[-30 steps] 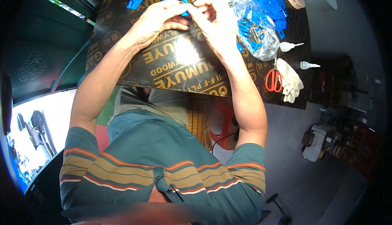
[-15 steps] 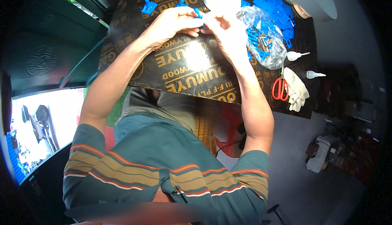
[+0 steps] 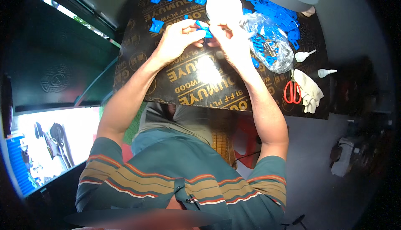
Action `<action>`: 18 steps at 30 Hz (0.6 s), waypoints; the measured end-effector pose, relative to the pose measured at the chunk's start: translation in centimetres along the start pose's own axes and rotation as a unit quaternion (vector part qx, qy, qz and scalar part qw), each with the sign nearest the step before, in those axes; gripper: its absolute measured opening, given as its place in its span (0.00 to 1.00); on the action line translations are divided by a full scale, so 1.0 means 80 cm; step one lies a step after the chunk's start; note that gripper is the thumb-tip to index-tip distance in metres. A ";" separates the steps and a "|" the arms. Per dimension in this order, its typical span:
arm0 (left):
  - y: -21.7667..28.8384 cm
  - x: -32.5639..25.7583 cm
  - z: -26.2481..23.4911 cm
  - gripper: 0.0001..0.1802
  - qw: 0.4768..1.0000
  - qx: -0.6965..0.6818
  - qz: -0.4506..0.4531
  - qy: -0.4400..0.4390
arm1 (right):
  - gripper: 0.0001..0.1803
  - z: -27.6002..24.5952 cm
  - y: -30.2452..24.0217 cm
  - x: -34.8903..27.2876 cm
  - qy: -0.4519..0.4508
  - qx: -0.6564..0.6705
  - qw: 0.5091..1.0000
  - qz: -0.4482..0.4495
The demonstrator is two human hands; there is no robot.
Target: Manually assemble small blue plastic components with wiring and adhesive.
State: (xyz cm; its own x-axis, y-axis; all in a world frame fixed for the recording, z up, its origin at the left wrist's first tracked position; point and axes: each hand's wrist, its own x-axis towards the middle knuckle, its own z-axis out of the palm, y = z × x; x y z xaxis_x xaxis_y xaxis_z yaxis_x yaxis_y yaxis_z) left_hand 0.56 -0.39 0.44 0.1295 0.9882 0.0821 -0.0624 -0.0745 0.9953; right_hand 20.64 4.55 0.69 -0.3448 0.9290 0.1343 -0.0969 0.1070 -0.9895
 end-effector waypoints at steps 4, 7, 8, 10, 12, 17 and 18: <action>-0.004 -0.001 0.003 0.19 0.998 -0.010 0.062 0.020 | 0.19 0.002 0.000 0.000 -0.010 -0.066 0.998 -0.010; -0.001 -0.006 0.004 0.17 0.995 0.041 0.059 0.063 | 0.16 0.000 -0.001 -0.002 -0.057 -0.071 0.995 -0.034; -0.002 -0.005 0.003 0.17 0.996 0.044 0.060 0.057 | 0.16 -0.003 -0.002 -0.002 -0.052 -0.070 0.996 -0.037; -0.003 -0.003 0.001 0.16 0.997 0.032 0.057 0.034 | 0.16 -0.007 -0.006 -0.002 -0.076 -0.097 0.992 -0.037; -0.004 -0.004 0.000 0.16 0.997 0.037 0.058 0.033 | 0.16 -0.008 -0.012 -0.003 -0.075 -0.105 0.991 -0.035; 0.002 -0.004 -0.001 0.15 0.997 0.021 0.066 0.022 | 0.16 -0.011 -0.011 -0.001 -0.079 -0.108 0.990 -0.039; 0.003 -0.004 -0.002 0.15 0.997 0.021 0.065 0.021 | 0.16 -0.013 -0.012 -0.001 -0.086 -0.096 0.991 -0.030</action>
State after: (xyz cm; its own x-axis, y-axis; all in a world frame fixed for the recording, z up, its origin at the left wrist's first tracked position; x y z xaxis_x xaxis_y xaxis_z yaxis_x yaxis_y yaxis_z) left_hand 0.36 -0.66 0.65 0.0824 0.9743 0.2096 -0.0338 -0.2075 0.9777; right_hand 21.73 4.78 1.61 -0.5002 0.8463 0.1831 0.0515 0.2402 -0.9694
